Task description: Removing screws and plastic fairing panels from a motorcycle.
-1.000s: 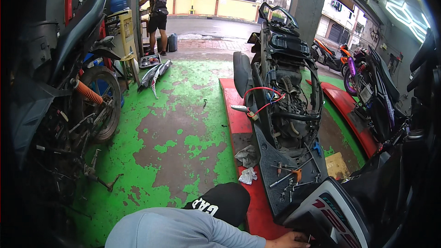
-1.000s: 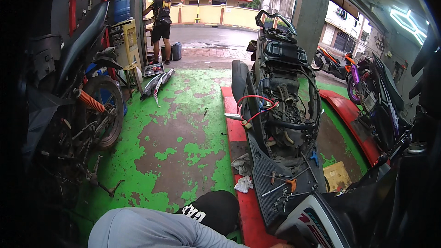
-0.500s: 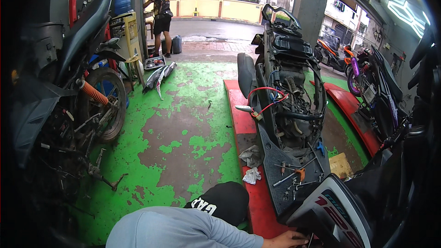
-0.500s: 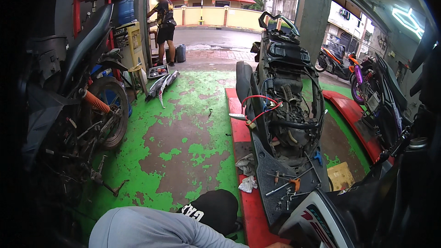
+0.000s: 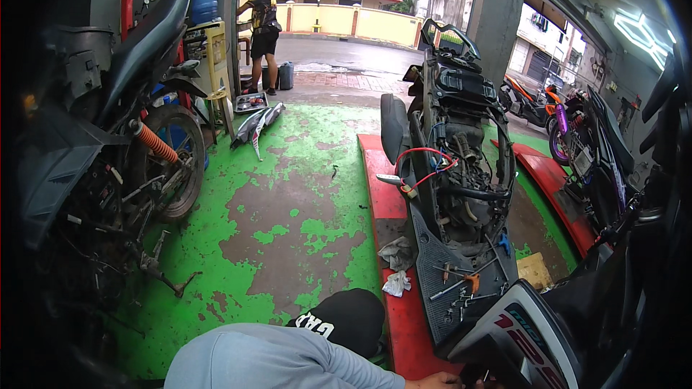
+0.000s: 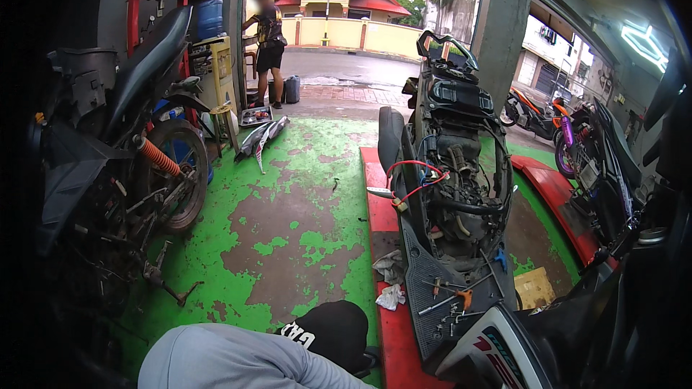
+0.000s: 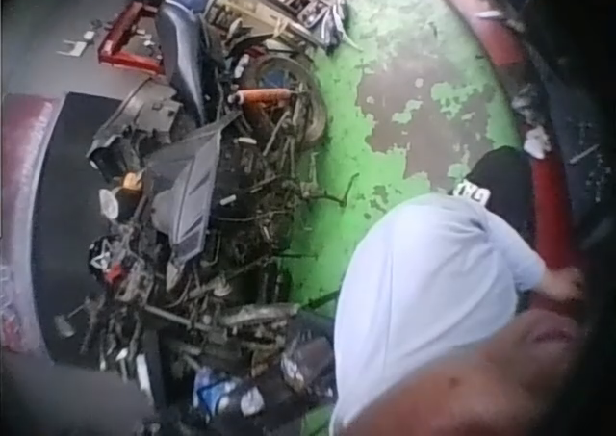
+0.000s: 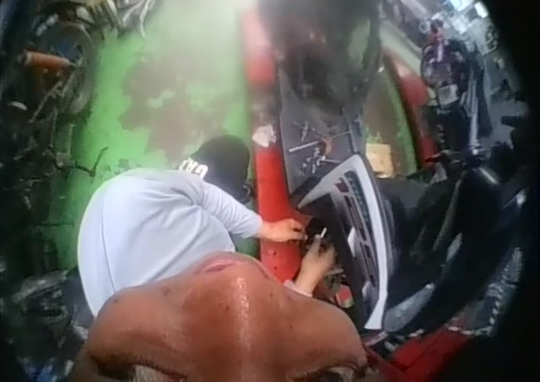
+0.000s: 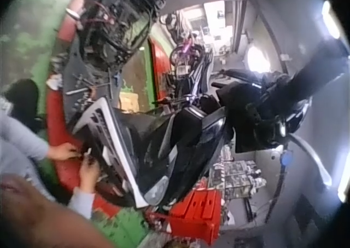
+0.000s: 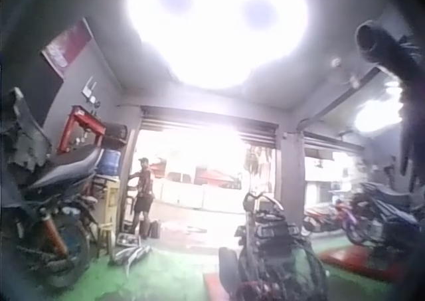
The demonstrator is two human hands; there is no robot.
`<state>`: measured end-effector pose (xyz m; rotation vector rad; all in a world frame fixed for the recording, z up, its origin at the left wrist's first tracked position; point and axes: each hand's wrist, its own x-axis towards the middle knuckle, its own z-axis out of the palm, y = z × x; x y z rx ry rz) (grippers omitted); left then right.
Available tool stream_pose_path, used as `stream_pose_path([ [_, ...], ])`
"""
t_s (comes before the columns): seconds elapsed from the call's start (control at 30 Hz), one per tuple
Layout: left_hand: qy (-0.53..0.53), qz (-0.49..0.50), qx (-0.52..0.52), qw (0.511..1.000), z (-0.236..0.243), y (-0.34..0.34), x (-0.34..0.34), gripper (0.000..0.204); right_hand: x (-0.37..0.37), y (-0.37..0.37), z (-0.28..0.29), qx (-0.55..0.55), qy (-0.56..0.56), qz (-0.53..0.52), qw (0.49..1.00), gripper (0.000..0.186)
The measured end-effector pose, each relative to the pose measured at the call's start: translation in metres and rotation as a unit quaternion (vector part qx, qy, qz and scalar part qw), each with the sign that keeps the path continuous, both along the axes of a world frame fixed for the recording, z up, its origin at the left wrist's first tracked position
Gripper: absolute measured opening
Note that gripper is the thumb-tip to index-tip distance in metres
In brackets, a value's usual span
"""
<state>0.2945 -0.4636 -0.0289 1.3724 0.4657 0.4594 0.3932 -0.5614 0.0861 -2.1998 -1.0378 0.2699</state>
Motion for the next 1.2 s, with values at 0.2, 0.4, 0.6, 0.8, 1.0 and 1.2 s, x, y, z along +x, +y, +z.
stream_pose_path([
  [0.2,-0.013,0.028,0.104,0.994,-0.003,0.006,-0.002,0.031,-0.008,0.012,0.007,0.034,-0.104,-0.018,0.994,0.042],
  [0.4,-0.004,0.033,0.119,0.992,-0.002,0.008,-0.006,0.033,0.003,0.006,-0.004,0.074,-0.122,0.051,0.988,0.050],
  [0.6,0.003,0.019,0.074,0.997,0.005,0.006,-0.007,0.034,0.013,0.009,-0.014,-0.009,0.006,0.047,0.999,0.051],
  [0.8,0.010,0.016,0.057,0.998,0.007,0.009,-0.007,0.031,0.009,0.016,-0.016,-0.028,-0.028,0.025,0.999,0.051],
  [1.0,-0.013,0.026,0.072,0.997,-0.001,0.007,-0.005,0.029,0.016,0.023,-0.030,0.043,-0.129,0.046,0.990,0.047],
  [1.2,-0.011,0.018,0.096,0.995,-0.001,0.008,-0.003,0.030,0.027,0.021,-0.031,0.041,-0.156,0.113,0.980,0.043],
])
